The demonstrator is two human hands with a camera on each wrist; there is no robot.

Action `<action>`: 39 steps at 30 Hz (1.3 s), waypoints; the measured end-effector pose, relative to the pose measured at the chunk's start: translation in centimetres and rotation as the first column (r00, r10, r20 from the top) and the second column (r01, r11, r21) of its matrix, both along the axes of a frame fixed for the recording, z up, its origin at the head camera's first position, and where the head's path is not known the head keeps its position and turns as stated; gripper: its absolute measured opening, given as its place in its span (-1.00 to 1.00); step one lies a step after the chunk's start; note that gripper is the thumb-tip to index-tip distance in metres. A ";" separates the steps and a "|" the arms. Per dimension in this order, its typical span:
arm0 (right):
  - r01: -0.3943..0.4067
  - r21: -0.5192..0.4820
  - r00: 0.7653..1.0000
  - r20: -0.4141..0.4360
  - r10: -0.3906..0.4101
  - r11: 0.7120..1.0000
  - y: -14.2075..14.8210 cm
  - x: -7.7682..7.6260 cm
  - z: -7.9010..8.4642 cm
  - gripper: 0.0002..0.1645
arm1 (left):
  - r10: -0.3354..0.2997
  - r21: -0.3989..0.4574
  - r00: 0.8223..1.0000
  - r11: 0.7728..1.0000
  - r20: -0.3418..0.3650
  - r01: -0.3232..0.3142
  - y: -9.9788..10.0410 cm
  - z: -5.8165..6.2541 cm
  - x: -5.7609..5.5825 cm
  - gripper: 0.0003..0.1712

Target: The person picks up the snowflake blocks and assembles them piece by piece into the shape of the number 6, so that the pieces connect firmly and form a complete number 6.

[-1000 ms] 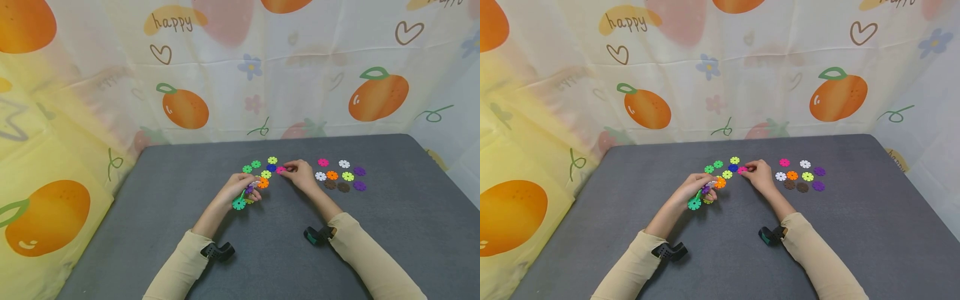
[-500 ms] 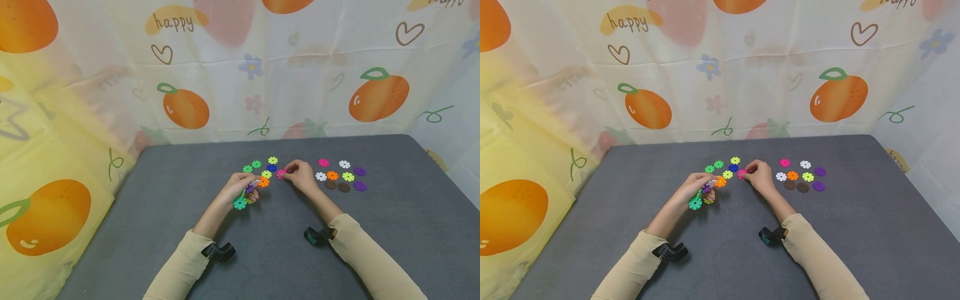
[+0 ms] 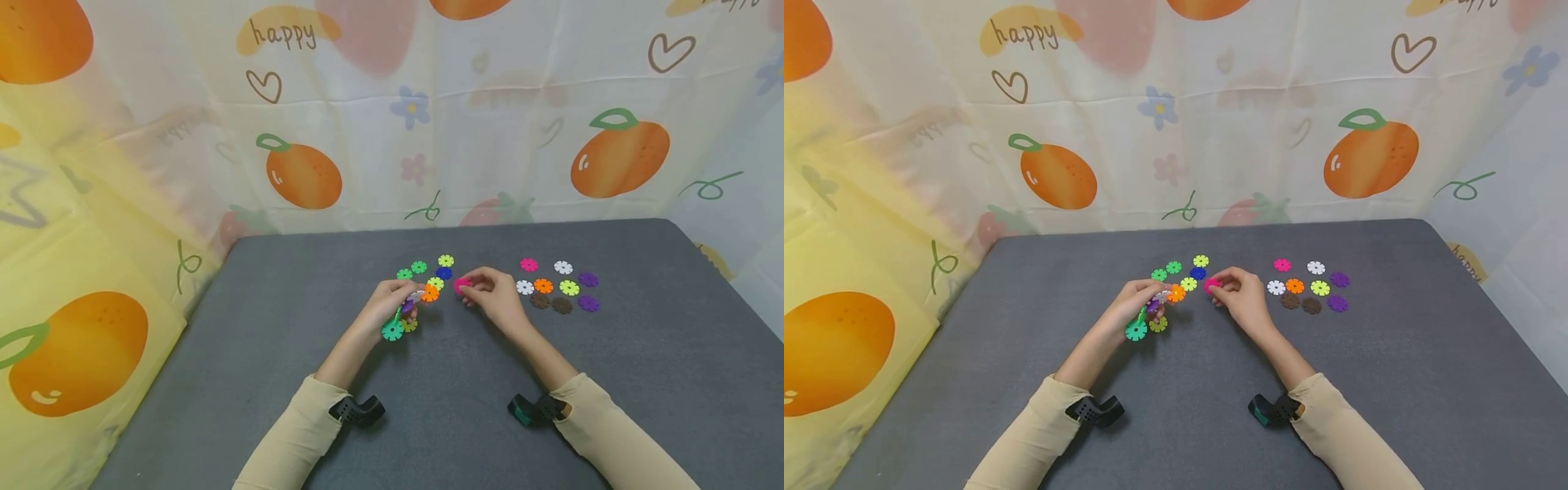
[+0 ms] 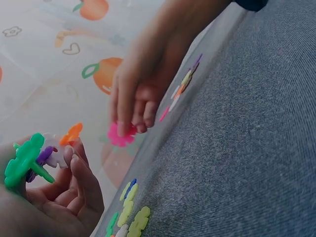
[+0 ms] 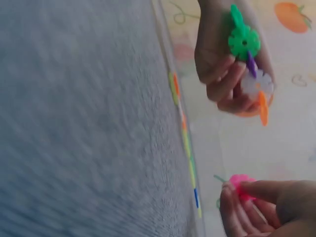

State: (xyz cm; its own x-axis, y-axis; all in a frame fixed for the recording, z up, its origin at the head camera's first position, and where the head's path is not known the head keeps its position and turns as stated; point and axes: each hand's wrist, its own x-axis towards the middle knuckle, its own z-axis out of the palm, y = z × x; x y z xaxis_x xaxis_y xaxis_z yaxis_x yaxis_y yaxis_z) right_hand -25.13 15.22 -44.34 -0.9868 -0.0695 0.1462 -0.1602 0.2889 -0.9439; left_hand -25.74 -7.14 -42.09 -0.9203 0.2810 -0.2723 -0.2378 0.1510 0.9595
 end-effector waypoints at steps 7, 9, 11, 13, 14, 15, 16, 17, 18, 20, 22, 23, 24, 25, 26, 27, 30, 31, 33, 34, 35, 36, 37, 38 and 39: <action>-0.061 -0.137 0.995 -0.092 0.049 0.989 -0.6 1.8 0.8 -0.71 | 0.033 0.010 0.999 0.999 -0.028 -0.032 0.2 0.0 -0.1 -0.65; -0.081 -0.151 0.990 -0.127 0.062 0.985 -0.7 2.0 0.8 -0.74 | 0.043 0.016 0.998 0.999 -0.036 -0.043 0.2 0.0 -0.1 -0.65; -0.099 -0.170 0.987 -0.146 0.074 0.981 -0.8 2.2 0.9 -0.77 | 0.056 0.023 0.998 0.998 -0.035 -0.055 0.3 0.0 -0.1 -0.65; -0.108 -0.169 0.984 -0.160 0.081 0.980 -0.9 2.4 0.9 -0.78 | 0.065 0.028 0.997 0.998 -0.038 -0.064 0.3 0.0 -0.1 -0.66; -0.110 -0.166 0.983 -0.164 0.083 0.980 -0.9 2.5 0.9 -0.79 | 0.069 0.031 0.997 0.997 -0.038 -0.068 0.4 0.0 -0.1 -0.66; -0.111 -0.162 0.983 -0.164 0.085 0.981 -0.9 2.6 0.9 -0.79 | 0.071 0.032 0.997 0.997 -0.039 -0.070 0.4 0.0 -0.1 -0.65; -0.113 -0.158 0.983 -0.165 0.086 0.981 -1.0 2.6 0.9 -0.80 | 0.072 0.032 0.996 0.997 -0.042 -0.071 0.4 0.0 0.0 -0.65; -0.113 -0.150 0.983 -0.164 0.088 0.982 -1.0 2.7 0.9 -0.80 | 0.073 0.033 0.996 0.997 -0.045 -0.072 0.4 0.0 0.0 -0.65; -0.118 -0.146 0.982 -0.165 0.093 0.982 -1.0 2.7 0.9 -0.81 | 0.073 0.032 0.996 0.997 -0.048 -0.072 0.5 0.0 0.0 -0.65; -0.130 -0.142 0.980 -0.171 0.105 0.981 -1.1 2.8 0.8 -0.81 | 0.074 0.032 0.996 0.997 -0.050 -0.073 0.5 0.0 0.0 -0.65; -0.147 -0.142 0.976 -0.183 0.120 0.979 -1.1 2.8 0.8 -0.82 | 0.074 0.035 0.996 0.997 -0.050 -0.073 0.5 0.1 0.1 -0.66; -0.155 -0.142 0.974 -0.189 0.127 0.978 -1.2 2.8 0.7 -0.82 | 0.074 0.035 0.996 0.997 -0.052 -0.072 0.5 0.0 0.1 -0.66; -0.163 -0.146 0.972 -0.195 0.133 0.976 -1.2 2.7 0.7 -0.83 | 0.074 0.036 0.996 0.997 -0.052 -0.072 0.5 0.0 0.1 -0.66; -0.167 -0.144 0.970 -0.202 0.136 0.976 -1.2 2.7 0.7 -0.83 | 0.075 0.038 0.996 0.997 -0.051 -0.073 0.5 0.0 0.1 -0.66; -0.169 -0.142 0.969 -0.205 0.138 0.975 -1.2 2.7 0.7 -0.83 | 0.075 0.040 0.996 0.997 -0.052 -0.073 0.5 0.0 0.1 -0.67; -0.171 -0.142 0.968 -0.208 0.140 0.975 -1.3 2.7 0.7 -0.84 | 0.077 0.042 0.996 0.996 -0.052 -0.075 0.5 0.0 0.1 -0.67; -0.178 -0.149 0.967 -0.210 0.144 0.973 -1.4 2.8 0.7 -0.84 | 0.077 0.041 0.995 0.996 -0.059 -0.075 0.5 0.0 0.2 -0.67; -0.180 -0.151 0.966 -0.211 0.147 0.972 -1.4 2.8 0.7 -0.84 | 0.075 0.042 0.995 0.997 -0.063 -0.072 0.5 -0.1 0.2 -0.67; -0.186 -0.155 0.965 -0.214 0.151 0.970 -1.5 2.8 0.7 -0.84 | 0.069 0.037 0.995 0.997 -0.074 -0.067 0.5 -0.1 0.2 -0.68; -0.189 -0.158 0.964 -0.215 0.154 0.969 -1.5 2.8 0.7 -0.85 | 0.063 0.032 0.995 0.998 -0.080 -0.061 0.5 -0.1 0.3 -0.68; -0.191 -0.157 0.964 -0.217 0.155 0.969 -1.5 2.8 0.7 -0.85 | 0.059 0.027 0.995 0.998 -0.084 -0.057 0.4 -0.1 0.3 -0.68; -0.193 -0.156 0.963 -0.219 0.156 0.969 -1.5 2.8 0.7 -0.85 | 0.055 0.023 0.995 0.998 -0.086 -0.053 0.4 -0.1 0.3 -0.68; -0.195 -0.154 0.962 -0.222 0.158 0.969 -1.5 2.8 0.7 -0.85 | 0.050 0.015 0.995 0.999 -0.092 -0.049 0.4 -0.1 0.3 -0.68; -0.196 -0.151 0.961 -0.224 0.159 0.969 -1.5 2.8 0.7 -0.86 | 0.047 0.008 0.994 0.999 -0.096 -0.047 0.3 -0.1 0.3 -0.69; -0.198 -0.150 0.961 -0.226 0.161 0.969 -1.5 2.8 0.6 -0.86 | 0.043 0.003 0.994 0.999 -0.099 -0.042 0.3 -0.2 0.3 -0.69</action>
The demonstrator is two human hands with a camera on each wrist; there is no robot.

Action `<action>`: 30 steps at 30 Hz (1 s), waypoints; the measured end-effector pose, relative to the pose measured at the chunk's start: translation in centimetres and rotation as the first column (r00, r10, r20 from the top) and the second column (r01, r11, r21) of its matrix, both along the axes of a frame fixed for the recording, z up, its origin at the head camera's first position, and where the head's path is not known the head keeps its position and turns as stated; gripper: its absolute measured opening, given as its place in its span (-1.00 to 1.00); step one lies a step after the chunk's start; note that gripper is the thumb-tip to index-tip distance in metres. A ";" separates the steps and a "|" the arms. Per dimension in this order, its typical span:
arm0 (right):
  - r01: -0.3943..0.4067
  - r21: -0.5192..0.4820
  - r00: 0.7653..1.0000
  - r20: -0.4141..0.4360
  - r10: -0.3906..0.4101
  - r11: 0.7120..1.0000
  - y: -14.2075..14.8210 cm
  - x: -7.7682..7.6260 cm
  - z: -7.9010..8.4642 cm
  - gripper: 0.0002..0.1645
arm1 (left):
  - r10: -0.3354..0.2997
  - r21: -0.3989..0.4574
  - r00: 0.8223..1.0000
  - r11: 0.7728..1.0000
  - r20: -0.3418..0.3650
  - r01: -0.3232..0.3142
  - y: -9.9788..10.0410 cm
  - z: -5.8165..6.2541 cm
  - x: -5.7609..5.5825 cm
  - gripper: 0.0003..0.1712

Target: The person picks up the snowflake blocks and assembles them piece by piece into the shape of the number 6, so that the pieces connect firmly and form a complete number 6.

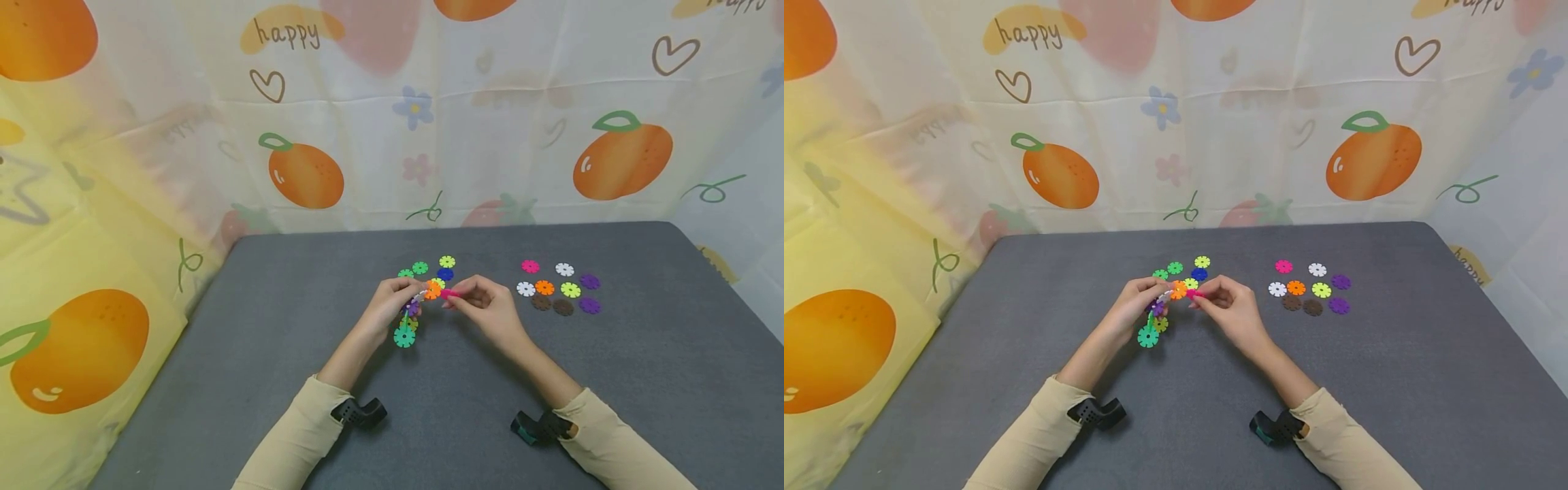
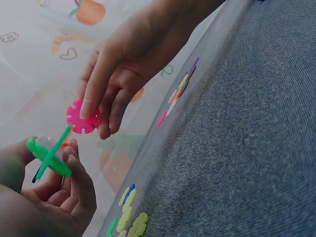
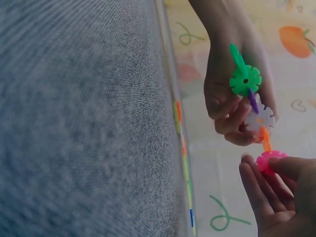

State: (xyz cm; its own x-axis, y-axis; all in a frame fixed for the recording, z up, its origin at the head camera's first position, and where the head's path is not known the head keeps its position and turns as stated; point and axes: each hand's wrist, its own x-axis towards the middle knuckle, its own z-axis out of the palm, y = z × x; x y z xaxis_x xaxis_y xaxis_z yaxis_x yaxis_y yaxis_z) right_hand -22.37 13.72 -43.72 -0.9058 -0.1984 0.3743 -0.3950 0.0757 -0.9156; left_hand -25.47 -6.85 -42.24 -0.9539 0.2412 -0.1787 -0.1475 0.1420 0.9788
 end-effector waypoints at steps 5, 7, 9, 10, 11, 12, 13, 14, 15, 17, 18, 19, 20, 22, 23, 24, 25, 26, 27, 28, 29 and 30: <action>-0.002 0.007 1.000 -0.013 0.002 1.000 0.0 0.0 -0.1 -0.92 | -0.034 0.009 0.999 0.999 -0.014 0.034 0.1 -0.1 0.1 -0.71; 0.002 0.004 1.000 -0.013 -0.002 1.000 0.0 -0.1 -0.1 -0.94 | -0.045 0.020 0.999 0.999 -0.018 0.045 0.2 0.0 0.2 -0.71; 0.008 0.002 1.000 -0.016 -0.008 1.000 0.0 0.0 -0.1 -0.95 | -0.048 0.025 0.999 0.998 -0.024 0.049 0.3 0.1 0.3 -0.70; 0.012 -0.002 1.000 -0.015 -0.012 1.000 0.0 0.0 -0.1 -0.95 | -0.042 0.028 0.999 0.999 -0.026 0.043 0.4 0.1 0.3 -0.70; 0.016 -0.007 1.000 -0.013 -0.016 1.000 -0.1 0.0 -0.1 -0.96 | -0.037 0.028 0.999 0.999 -0.029 0.038 0.5 0.1 0.3 -0.71; 0.018 -0.011 1.000 -0.014 -0.019 1.000 -0.1 0.1 -0.1 -0.95 | -0.032 0.028 0.999 0.999 -0.030 0.033 0.5 0.1 0.3 -0.71; 0.021 -0.013 1.000 -0.016 -0.021 1.000 -0.1 0.1 -0.1 -0.95 | -0.026 0.028 0.999 0.999 -0.026 0.027 0.6 0.0 0.3 -0.71; 0.023 -0.014 0.999 -0.021 -0.024 1.000 -0.2 0.1 -0.1 -0.94 | -0.022 0.030 1.000 0.999 -0.021 0.022 0.6 0.0 0.3 -0.72; 0.026 -0.017 0.999 -0.025 -0.026 1.000 -0.2 0.2 -0.1 -0.93 | -0.018 0.035 1.000 0.999 -0.012 0.018 0.6 0.0 0.3 -0.73; 0.032 -0.021 0.999 -0.030 -0.033 0.999 -0.3 0.2 -0.1 -0.92 | -0.013 0.044 1.000 0.999 0.004 0.013 0.6 -0.2 0.3 -0.74; 0.034 -0.024 0.999 -0.033 -0.035 0.999 -0.3 0.2 -0.2 -0.92 | -0.014 0.047 1.000 0.999 0.007 0.014 0.6 -0.2 0.3 -0.75; 0.034 -0.027 0.999 -0.033 -0.035 0.999 -0.3 0.3 -0.2 -0.92 | -0.016 0.050 1.000 0.999 0.009 0.016 0.6 -0.3 0.2 -0.75; 0.037 -0.025 0.999 -0.034 -0.037 0.999 -0.3 0.2 -0.2 -0.93 | -0.020 0.049 1.000 0.999 0.008 0.020 0.6 -0.3 0.2 -0.75; 0.035 -0.017 0.999 -0.033 -0.036 0.999 -0.3 0.1 -0.3 -0.94 | -0.030 0.045 1.000 0.999 0.004 0.029 0.5 -0.4 0.1 -0.75; 0.034 -0.006 0.999 -0.034 -0.035 0.999 -0.3 0.1 -0.3 -0.92 | -0.033 0.043 0.999 0.999 0.005 0.033 0.4 -0.4 0.0 -0.73; 0.036 0.004 0.999 -0.036 -0.035 0.999 -0.3 0.0 -0.3 -0.88 | -0.037 0.046 0.999 0.998 0.007 0.037 0.3 -0.4 0.0 -0.73; 0.035 0.014 0.999 -0.039 -0.034 0.999 -0.2 -0.1 -0.2 -0.84 | -0.039 0.047 0.999 0.998 0.012 0.038 0.2 -0.4 -0.1 -0.72; 0.035 0.023 0.999 -0.040 -0.034 0.999 -0.1 -0.2 -0.1 -0.80 | -0.040 0.050 0.999 0.998 0.016 0.039 0.2 -0.3 -0.1 -0.71; 0.033 0.028 0.999 -0.035 -0.032 0.999 0.0 -0.2 0.0 -0.77 | -0.041 0.056 0.999 0.998 0.020 0.039 0.1 -0.3 -0.1 -0.71; 0.031 0.034 0.999 -0.028 -0.030 0.999 0.1 -0.2 0.1 -0.75 | -0.040 0.059 0.999 0.998 0.024 0.038 0.1 -0.2 -0.1 -0.70; 0.029 0.036 0.999 -0.018 -0.028 0.999 0.2 -0.2 0.1 -0.75 | -0.037 0.062 0.999 0.997 0.028 0.035 0.1 -0.2 -0.1 -0.70; 0.024 0.033 1.000 -0.006 -0.024 0.999 0.4 -0.2 0.2 -0.76 | -0.036 0.064 0.999 0.997 0.027 0.035 0.1 -0.2 -0.1 -0.71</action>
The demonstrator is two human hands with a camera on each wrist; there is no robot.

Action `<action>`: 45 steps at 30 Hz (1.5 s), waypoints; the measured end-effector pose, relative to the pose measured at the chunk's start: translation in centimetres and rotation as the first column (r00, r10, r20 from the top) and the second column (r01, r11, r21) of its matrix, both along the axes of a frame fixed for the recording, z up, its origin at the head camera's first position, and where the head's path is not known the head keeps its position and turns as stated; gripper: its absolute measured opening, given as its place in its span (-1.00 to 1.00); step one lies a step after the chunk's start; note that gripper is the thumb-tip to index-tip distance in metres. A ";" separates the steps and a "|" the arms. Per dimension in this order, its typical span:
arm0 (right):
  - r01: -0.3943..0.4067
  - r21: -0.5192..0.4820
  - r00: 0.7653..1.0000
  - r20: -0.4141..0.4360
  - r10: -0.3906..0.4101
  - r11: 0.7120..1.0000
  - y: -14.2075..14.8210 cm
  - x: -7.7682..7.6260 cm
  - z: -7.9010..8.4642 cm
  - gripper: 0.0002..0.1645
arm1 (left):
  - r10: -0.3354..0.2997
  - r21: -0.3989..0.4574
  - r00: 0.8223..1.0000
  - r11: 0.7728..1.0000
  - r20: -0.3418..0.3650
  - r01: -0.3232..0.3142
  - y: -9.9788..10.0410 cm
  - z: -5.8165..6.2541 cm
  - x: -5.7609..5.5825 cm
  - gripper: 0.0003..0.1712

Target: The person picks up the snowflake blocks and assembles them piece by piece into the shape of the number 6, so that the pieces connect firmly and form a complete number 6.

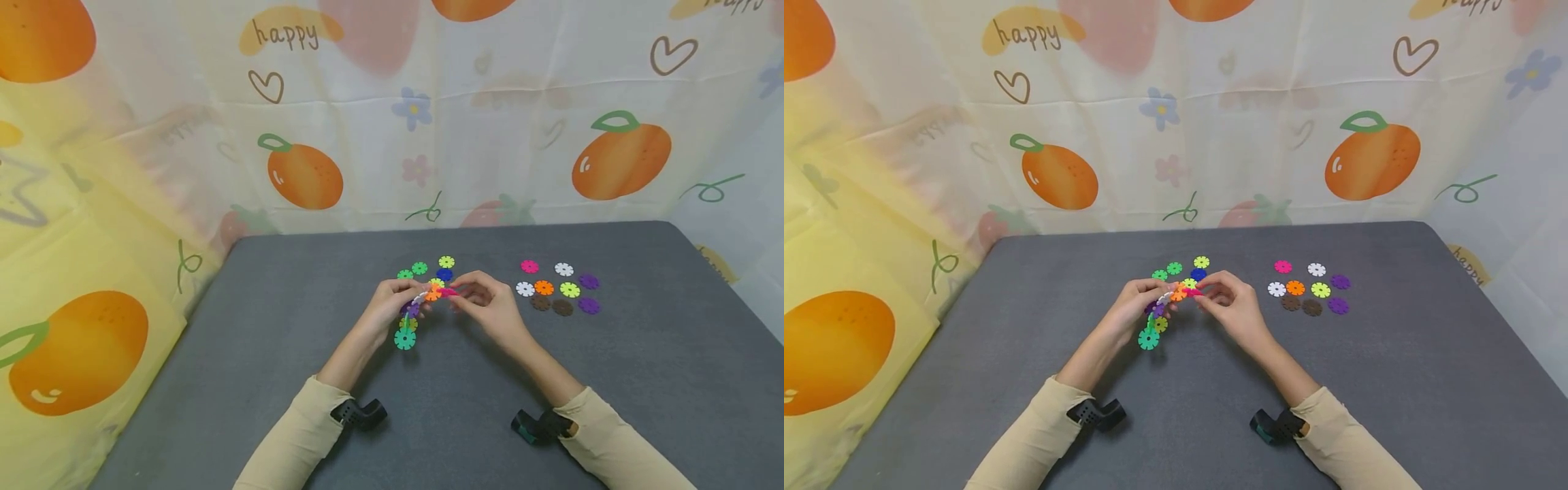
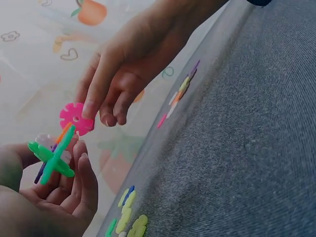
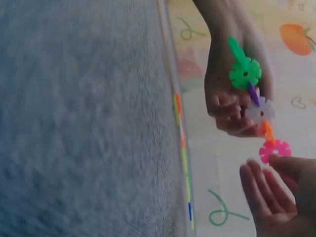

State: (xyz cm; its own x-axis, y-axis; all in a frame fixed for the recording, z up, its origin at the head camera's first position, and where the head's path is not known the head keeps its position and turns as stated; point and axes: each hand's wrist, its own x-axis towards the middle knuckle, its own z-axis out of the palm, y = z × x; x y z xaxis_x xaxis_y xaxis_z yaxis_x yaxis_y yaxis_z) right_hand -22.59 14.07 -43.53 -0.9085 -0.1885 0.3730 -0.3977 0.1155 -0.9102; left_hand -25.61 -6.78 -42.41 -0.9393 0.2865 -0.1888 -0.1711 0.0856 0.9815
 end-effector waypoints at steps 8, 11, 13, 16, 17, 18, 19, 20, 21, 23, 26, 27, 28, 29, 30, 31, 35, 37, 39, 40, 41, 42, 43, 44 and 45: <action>-0.051 -0.039 0.998 -0.031 0.050 0.998 -0.1 0.0 -0.3 -0.93 | 0.041 -0.001 0.999 0.999 0.001 -0.041 0.1 0.2 0.2 -0.75; -0.042 -0.025 0.992 -0.119 0.039 0.999 -0.3 0.1 -0.4 -0.96 | 0.047 -0.017 0.998 0.999 -0.034 -0.048 0.3 0.4 0.2 -0.76; -0.024 -0.005 0.983 -0.184 0.023 1.000 -0.4 0.2 -0.4 -0.93 | 0.048 -0.031 0.997 0.998 -0.059 -0.050 0.3 0.5 0.3 -0.77; 0.002 0.028 0.966 -0.258 0.005 1.000 -0.5 0.4 -0.2 -0.87 | 0.052 -0.055 0.995 0.997 -0.090 -0.057 0.3 0.7 0.4 -0.75; 0.005 0.034 0.963 -0.269 0.005 0.999 -0.5 0.4 -0.2 -0.85 | 0.054 -0.055 0.994 0.997 -0.093 -0.059 0.3 0.7 0.5 -0.75; 0.004 0.035 0.963 -0.271 0.006 0.999 -0.5 0.4 -0.1 -0.84 | 0.052 -0.054 0.994 0.997 -0.095 -0.058 0.3 0.7 0.5 -0.74; 0.007 0.037 0.965 -0.262 0.003 0.999 -0.5 0.5 0.0 -0.84 | 0.049 -0.047 0.995 0.997 -0.091 -0.054 0.2 0.7 0.5 -0.74; 0.009 0.040 0.970 -0.243 0.001 0.999 -0.5 0.5 0.1 -0.84 | 0.045 -0.039 0.995 0.998 -0.084 -0.048 0.2 0.6 0.5 -0.74; 0.010 0.043 0.975 -0.222 -0.001 0.999 -0.5 0.5 0.2 -0.84 | 0.038 -0.027 0.996 0.999 -0.077 -0.040 0.2 0.7 0.5 -0.73; 0.004 0.046 0.985 -0.170 0.004 0.999 -0.5 0.5 0.4 -0.77 | 0.027 -0.005 0.997 1.000 -0.066 -0.028 0.1 0.7 0.4 -0.72; 0.001 0.060 0.992 -0.123 0.006 0.998 -0.4 0.5 0.7 -0.67 | 0.031 0.012 0.998 0.999 -0.062 -0.030 -0.1 1.0 0.4 -0.72; -0.004 0.056 0.993 -0.119 0.011 0.998 -0.4 0.5 0.7 -0.67 | 0.035 0.012 0.997 0.999 -0.067 -0.035 -0.1 1.0 0.5 -0.72; -0.010 0.048 0.993 -0.117 0.015 0.999 -0.4 0.5 0.7 -0.69 | 0.042 0.012 0.997 0.999 -0.067 -0.042 -0.1 1.1 0.5 -0.73; -0.009 0.039 0.992 -0.123 0.014 0.999 -0.4 0.5 0.6 -0.73 | 0.049 0.014 0.997 0.999 -0.066 -0.049 -0.1 1.1 0.6 -0.74; -0.010 0.028 0.992 -0.128 0.014 1.000 -0.4 0.5 0.5 -0.77 | 0.055 0.017 0.996 0.998 -0.068 -0.054 0.0 1.1 0.6 -0.75; -0.012 0.015 0.990 -0.138 0.014 1.000 -0.3 0.5 0.4 -0.80 | 0.057 0.019 0.996 0.998 -0.071 -0.056 0.1 1.1 0.7 -0.75; -0.012 -0.008 0.989 -0.148 0.010 1.000 -0.2 0.4 0.1 -0.88 | 0.039 0.024 0.995 0.999 -0.089 -0.037 0.4 0.9 0.8 -0.74; -0.018 -0.006 0.990 -0.140 0.017 1.000 -0.2 0.4 0.0 -0.88 | 0.009 0.016 0.996 1.000 -0.087 -0.008 0.3 0.8 0.7 -0.71; -0.026 0.001 0.992 -0.125 0.026 1.000 -0.2 0.3 0.0 -0.86 | -0.030 0.018 0.997 0.999 -0.065 0.031 0.1 0.7 0.4 -0.68; -0.033 0.003 0.993 -0.117 0.033 0.999 -0.2 0.3 0.0 -0.86 | -0.052 0.022 0.998 0.998 -0.046 0.053 0.0 0.7 0.3 -0.65; -0.038 0.005 0.993 -0.108 0.038 0.999 -0.2 0.3 0.0 -0.85 | -0.073 0.032 0.997 0.997 -0.023 0.074 -0.2 0.7 0.2 -0.63; -0.040 0.007 0.994 -0.099 0.040 0.999 -0.2 0.2 0.0 -0.85 | -0.094 0.043 0.996 0.995 -0.005 0.094 -0.4 0.6 0.1 -0.61; -0.041 0.007 0.995 -0.091 0.041 0.999 -0.2 0.2 0.0 -0.85 | -0.115 0.055 0.993 0.992 0.013 0.114 -0.5 0.6 0.0 -0.60; -0.042 0.007 0.996 -0.082 0.042 0.999 -0.2 0.2 -0.1 -0.85 | -0.134 0.066 0.990 0.989 0.031 0.132 -0.6 0.5 -0.1 -0.59; -0.042 0.006 0.996 -0.074 0.043 0.999 -0.3 0.2 -0.1 -0.86 | -0.149 0.075 0.988 0.987 0.048 0.146 -0.7 0.5 -0.1 -0.59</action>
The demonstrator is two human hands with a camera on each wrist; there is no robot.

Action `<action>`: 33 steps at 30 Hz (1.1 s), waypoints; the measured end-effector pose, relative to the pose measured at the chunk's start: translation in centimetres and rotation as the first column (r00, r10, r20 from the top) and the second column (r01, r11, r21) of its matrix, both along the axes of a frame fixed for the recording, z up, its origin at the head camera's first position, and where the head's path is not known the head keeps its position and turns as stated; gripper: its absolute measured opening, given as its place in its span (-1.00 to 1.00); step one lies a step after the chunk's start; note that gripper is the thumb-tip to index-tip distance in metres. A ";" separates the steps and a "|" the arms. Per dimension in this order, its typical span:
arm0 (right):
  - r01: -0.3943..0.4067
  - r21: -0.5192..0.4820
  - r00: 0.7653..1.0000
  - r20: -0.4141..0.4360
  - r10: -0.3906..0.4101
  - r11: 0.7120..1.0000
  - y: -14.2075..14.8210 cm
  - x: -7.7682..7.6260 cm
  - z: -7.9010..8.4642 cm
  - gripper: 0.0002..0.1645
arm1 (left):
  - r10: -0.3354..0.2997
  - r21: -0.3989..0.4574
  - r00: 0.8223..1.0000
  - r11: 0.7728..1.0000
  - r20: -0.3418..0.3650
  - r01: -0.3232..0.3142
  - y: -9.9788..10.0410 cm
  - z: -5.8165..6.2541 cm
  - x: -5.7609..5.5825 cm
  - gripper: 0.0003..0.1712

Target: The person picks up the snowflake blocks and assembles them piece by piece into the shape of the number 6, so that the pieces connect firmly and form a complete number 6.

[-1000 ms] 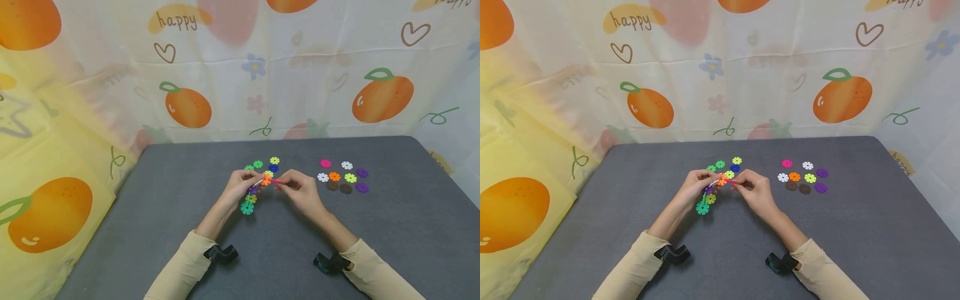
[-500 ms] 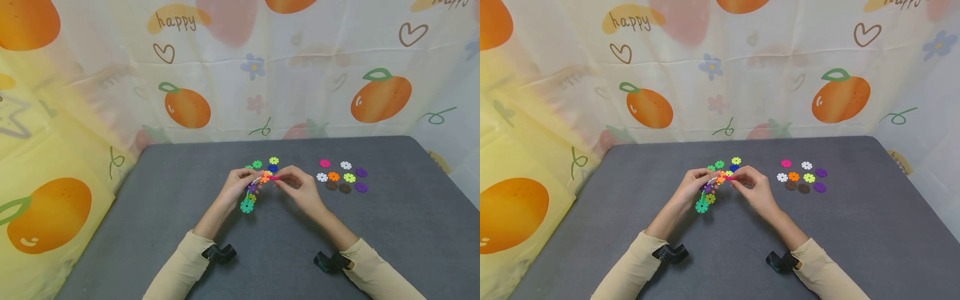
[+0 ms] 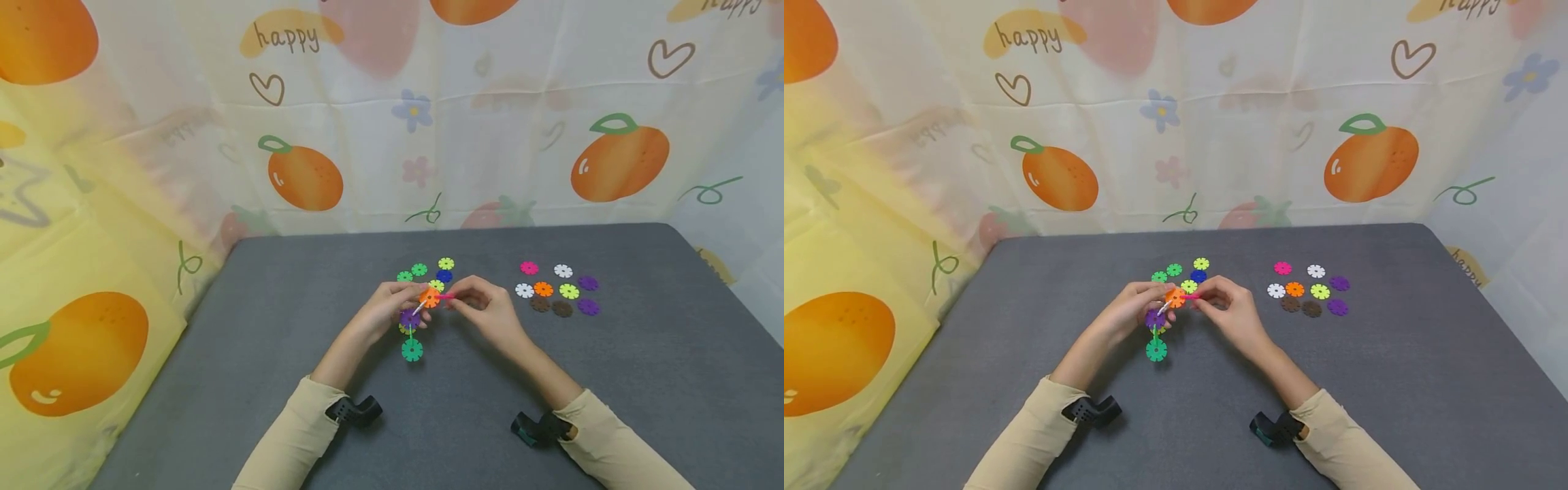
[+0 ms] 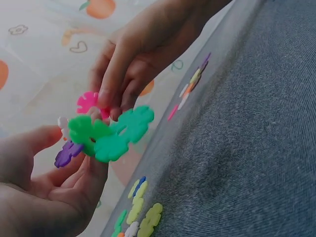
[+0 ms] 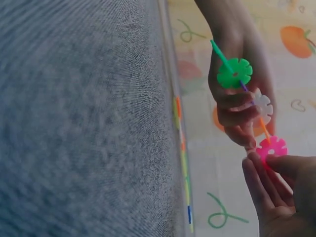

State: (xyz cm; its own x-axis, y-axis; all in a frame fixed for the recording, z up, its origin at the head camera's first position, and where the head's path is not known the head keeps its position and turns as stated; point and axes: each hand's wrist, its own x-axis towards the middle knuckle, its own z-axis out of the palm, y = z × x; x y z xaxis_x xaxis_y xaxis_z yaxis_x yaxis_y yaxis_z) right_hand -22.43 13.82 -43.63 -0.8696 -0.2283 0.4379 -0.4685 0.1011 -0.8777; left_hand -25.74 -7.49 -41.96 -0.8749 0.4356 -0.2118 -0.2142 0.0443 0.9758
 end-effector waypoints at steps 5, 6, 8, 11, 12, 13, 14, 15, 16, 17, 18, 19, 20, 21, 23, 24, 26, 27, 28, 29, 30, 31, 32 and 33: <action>-0.016 -0.002 1.000 -0.001 0.016 1.000 -0.2 0.1 -0.2 -0.86 | -0.058 0.018 0.998 0.998 0.003 0.058 0.0 -0.5 -0.1 -0.61; -0.018 -0.001 1.000 -0.004 0.018 1.000 -0.2 0.1 -0.2 -0.86 | -0.061 0.022 0.998 0.998 -0.003 0.061 0.0 -0.6 -0.1 -0.62; -0.018 0.000 1.000 0.000 0.018 1.000 -0.2 0.1 -0.2 -0.87 | -0.065 0.038 0.998 0.997 -0.011 0.065 0.1 -0.7 0.0 -0.63; -0.015 -0.009 1.000 0.026 0.015 1.000 -0.2 0.1 -0.1 -0.87 | -0.053 0.044 0.998 0.998 -0.012 0.054 0.1 -0.6 0.0 -0.62; -0.014 -0.014 0.999 0.034 0.015 1.000 -0.2 0.0 -0.1 -0.87 | -0.047 0.047 0.999 0.998 -0.012 0.048 0.1 -0.5 0.0 -0.64; -0.015 -0.017 0.999 0.040 0.016 1.000 -0.1 0.0 -0.1 -0.87 | -0.041 0.052 0.999 0.998 -0.012 0.041 0.1 -0.4 0.0 -0.68; -0.020 -0.022 0.999 0.044 0.021 1.000 -0.1 0.0 -0.1 -0.87 | -0.033 0.053 0.999 0.998 -0.012 0.034 0.1 -0.3 0.0 -0.71; -0.022 -0.023 0.999 0.042 0.023 1.000 -0.1 0.0 0.0 -0.87 | -0.026 0.056 1.000 0.998 -0.014 0.027 0.1 -0.2 0.0 -0.74; -0.024 -0.024 0.999 0.039 0.025 0.999 0.0 0.0 0.1 -0.87 | -0.025 0.060 1.000 0.998 -0.019 0.026 0.0 0.0 0.1 -0.75; -0.026 -0.025 0.999 0.036 0.027 0.999 0.0 0.0 0.1 -0.87 | -0.027 0.064 0.999 0.998 -0.023 0.029 0.0 0.3 0.1 -0.77; -0.026 -0.025 0.999 0.032 0.027 0.999 0.0 0.0 0.2 -0.87 | -0.030 0.067 0.999 0.997 -0.028 0.032 -0.1 0.5 0.2 -0.78; -0.026 -0.025 0.999 0.030 0.026 0.999 0.0 0.1 0.4 -0.87 | -0.033 0.067 0.999 0.997 -0.033 0.035 -0.2 0.8 0.2 -0.78; -0.025 -0.029 0.999 0.030 0.026 0.999 0.0 0.1 0.5 -0.88 | -0.037 0.066 0.999 0.997 -0.039 0.040 -0.2 1.1 0.3 -0.77; -0.023 -0.031 0.999 0.029 0.024 0.999 0.0 0.2 0.7 -0.87 | -0.042 0.063 0.998 0.997 -0.044 0.045 -0.3 1.3 0.4 -0.76; -0.019 -0.031 0.999 0.029 0.020 0.999 0.1 0.4 1.1 -0.86 | -0.048 0.062 0.998 0.997 -0.051 0.051 -0.3 1.9 0.5 -0.73; -0.018 -0.032 0.999 0.028 0.019 0.999 0.1 0.5 1.4 -0.85 | -0.044 0.062 0.998 0.997 -0.055 0.048 -0.3 2.1 0.6 -0.71; -0.018 -0.046 0.999 0.027 0.019 0.999 0.1 0.7 2.0 -0.82 | -0.031 0.062 0.998 0.997 -0.059 0.035 -0.3 2.7 0.9 -0.68; -0.019 -0.052 0.999 0.026 0.020 0.998 0.1 0.8 2.3 -0.81 | -0.021 0.062 0.998 0.998 -0.058 0.025 -0.2 2.9 1.1 -0.67; -0.020 -0.062 0.999 0.028 0.022 0.998 0.1 1.0 2.7 -0.81 | -0.009 0.063 0.998 0.998 -0.056 0.013 -0.1 3.2 1.2 -0.66; -0.022 -0.074 0.999 0.033 0.024 0.997 0.1 1.1 3.0 -0.81 | 0.002 0.065 0.999 0.998 -0.053 0.001 0.0 3.5 1.4 -0.66; -0.021 -0.082 0.999 0.039 0.025 0.996 0.1 1.3 3.4 -0.80 | 0.015 0.070 0.999 0.998 -0.047 -0.012 0.1 3.8 1.6 -0.67; -0.020 -0.090 0.999 0.045 0.024 0.996 0.1 1.4 3.7 -0.80 | 0.028 0.075 0.999 0.997 -0.043 -0.025 0.2 4.0 1.9 -0.69; -0.022 -0.095 0.998 0.050 0.027 0.995 0.1 1.6 4.1 -0.79 | 0.040 0.082 0.998 0.996 -0.038 -0.037 0.3 4.3 2.1 -0.70; -0.022 -0.094 0.998 0.057 0.028 0.995 0.1 1.8 4.4 -0.77 | 0.049 0.092 0.998 0.995 -0.034 -0.046 0.5 4.6 2.3 -0.72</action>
